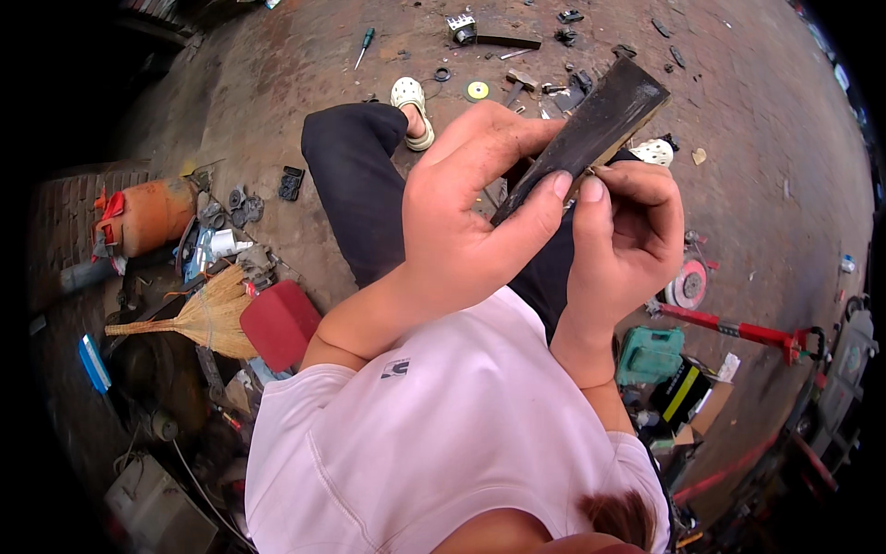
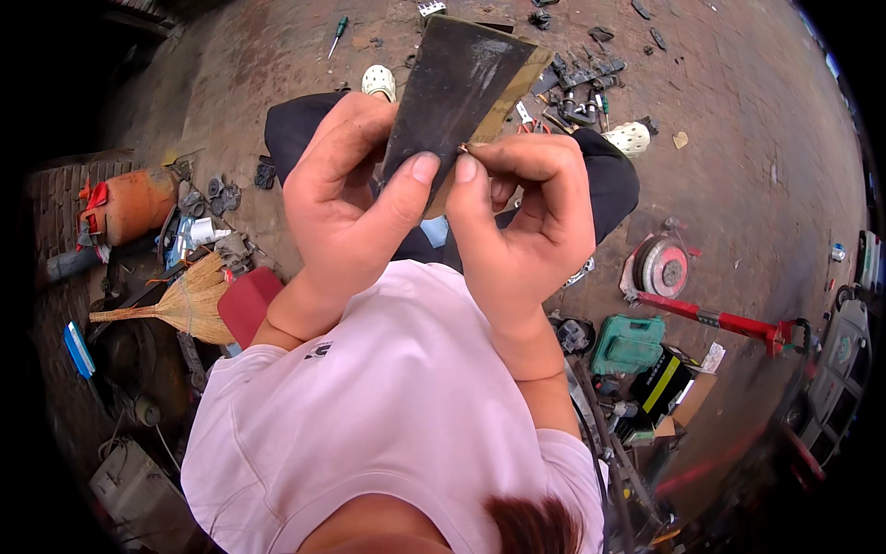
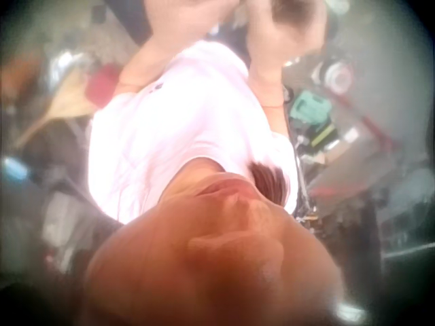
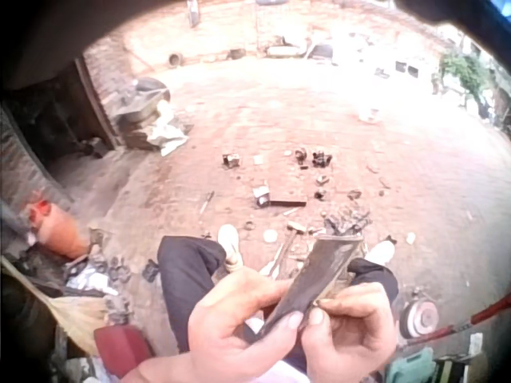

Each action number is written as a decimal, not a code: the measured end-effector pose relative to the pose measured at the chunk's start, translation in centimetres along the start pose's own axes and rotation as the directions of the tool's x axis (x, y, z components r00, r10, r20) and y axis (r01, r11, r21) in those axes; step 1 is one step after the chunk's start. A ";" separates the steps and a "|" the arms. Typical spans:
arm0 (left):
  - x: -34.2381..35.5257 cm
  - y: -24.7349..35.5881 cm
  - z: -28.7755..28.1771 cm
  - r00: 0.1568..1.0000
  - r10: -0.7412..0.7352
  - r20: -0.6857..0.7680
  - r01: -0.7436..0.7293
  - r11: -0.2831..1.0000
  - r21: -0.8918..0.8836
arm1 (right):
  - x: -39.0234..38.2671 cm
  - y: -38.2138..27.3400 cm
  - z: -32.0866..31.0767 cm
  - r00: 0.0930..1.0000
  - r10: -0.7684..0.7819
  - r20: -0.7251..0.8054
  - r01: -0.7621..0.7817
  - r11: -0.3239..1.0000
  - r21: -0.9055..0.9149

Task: The person sits on the floor and uses a hammer, sandpaper, and pliers to shape and smooth a small metal piece. They repeatedly bend and adjust the piece with pliers while seated.

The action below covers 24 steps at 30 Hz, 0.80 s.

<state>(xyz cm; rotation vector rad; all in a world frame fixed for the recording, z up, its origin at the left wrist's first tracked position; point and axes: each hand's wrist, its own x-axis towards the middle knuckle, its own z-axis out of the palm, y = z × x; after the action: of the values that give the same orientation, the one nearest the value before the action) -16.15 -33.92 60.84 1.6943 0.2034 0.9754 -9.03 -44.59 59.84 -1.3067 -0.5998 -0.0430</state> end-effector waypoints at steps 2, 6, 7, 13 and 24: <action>-0.1 -0.1 0.3 1.000 0.021 0.004 -0.021 0.999 0.043 | 0.1 0.1 0.1 0.994 -0.104 -0.021 0.100 0.986 -0.136; -0.2 0.2 0.4 1.000 -0.022 0.022 0.021 0.999 0.025 | 0.2 0.3 0.3 0.976 -0.214 -0.035 0.200 0.951 -0.236; -0.2 0.4 0.2 0.998 -0.035 0.053 0.033 0.999 0.034 | 0.2 0.3 0.3 0.969 -0.246 -0.032 0.229 0.938 -0.259; -0.1 0.9 -0.2 0.995 0.001 0.103 -0.016 0.989 0.144 | 0.3 0.1 0.2 0.951 -0.308 -0.003 0.291 0.903 -0.317; -0.2 0.2 0.0 0.996 0.080 0.037 -0.085 0.985 0.149 | -0.3 0.2 0.4 0.990 -0.116 -0.084 0.106 0.989 -0.107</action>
<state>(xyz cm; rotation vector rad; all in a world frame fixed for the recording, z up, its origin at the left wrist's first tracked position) -16.32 -34.15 60.91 1.8667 0.1916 1.0155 -9.36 -44.22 59.63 -1.3615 -0.5993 -0.2257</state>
